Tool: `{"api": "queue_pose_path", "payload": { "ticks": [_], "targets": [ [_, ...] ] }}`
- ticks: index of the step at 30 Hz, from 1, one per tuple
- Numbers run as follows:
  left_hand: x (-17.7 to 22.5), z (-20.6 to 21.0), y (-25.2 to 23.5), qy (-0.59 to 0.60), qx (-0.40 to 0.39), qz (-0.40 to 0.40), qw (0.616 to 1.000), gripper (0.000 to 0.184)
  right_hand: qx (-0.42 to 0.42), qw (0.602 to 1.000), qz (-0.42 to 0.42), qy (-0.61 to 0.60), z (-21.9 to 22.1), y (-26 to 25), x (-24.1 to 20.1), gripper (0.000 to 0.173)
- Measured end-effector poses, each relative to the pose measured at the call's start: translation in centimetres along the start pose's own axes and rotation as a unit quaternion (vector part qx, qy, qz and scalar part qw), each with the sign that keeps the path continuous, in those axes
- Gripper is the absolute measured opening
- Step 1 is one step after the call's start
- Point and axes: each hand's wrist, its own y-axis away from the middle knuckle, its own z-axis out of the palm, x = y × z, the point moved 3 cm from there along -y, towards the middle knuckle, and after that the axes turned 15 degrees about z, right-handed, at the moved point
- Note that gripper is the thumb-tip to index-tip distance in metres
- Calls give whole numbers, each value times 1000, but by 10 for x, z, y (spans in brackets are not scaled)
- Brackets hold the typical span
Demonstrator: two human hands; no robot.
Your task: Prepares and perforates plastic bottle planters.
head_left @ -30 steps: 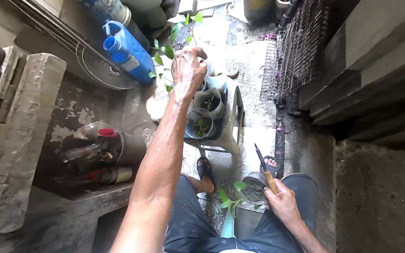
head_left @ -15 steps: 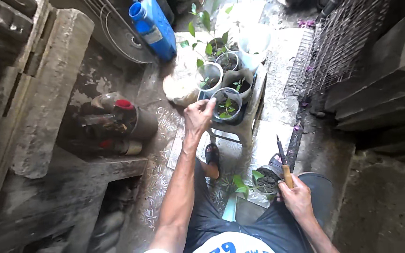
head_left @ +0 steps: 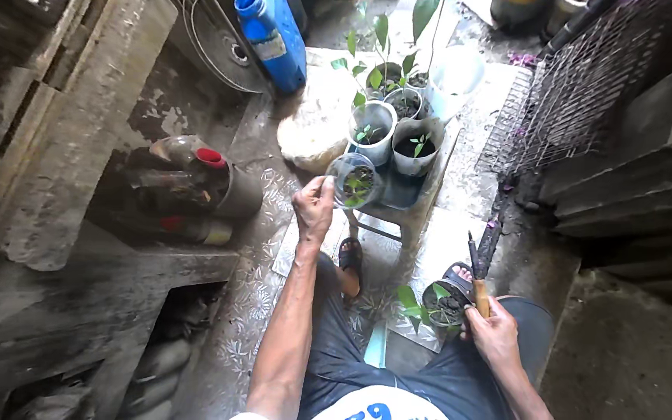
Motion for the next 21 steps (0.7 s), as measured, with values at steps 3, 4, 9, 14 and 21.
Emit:
{"api": "queue_pose_path", "payload": {
  "ticks": [3, 4, 9, 14, 21],
  "targets": [
    [-22, -11, 0, 49, 47, -69, 995, 25, -3, 1000, 1, -3, 0, 0, -1, 22],
    [-27, -12, -3, 67, 57, -88, 992, 26, -4, 1000, 0, -4, 0, 0, -1, 22],
    [-31, -11, -26, 84, 51, -177, 979, 30, -5, 1000, 6, -6, 1, 0, 0, 22],
    [-32, 0, -34, 72, 33, -210, 975, 27, -6, 1000, 11, -6, 1, -1, -1, 21],
    [-26, -5, -20, 92, 63, -238, 965, 37, -5, 1000, 11, -3, 1, -3, 0, 20]
  ]
}}
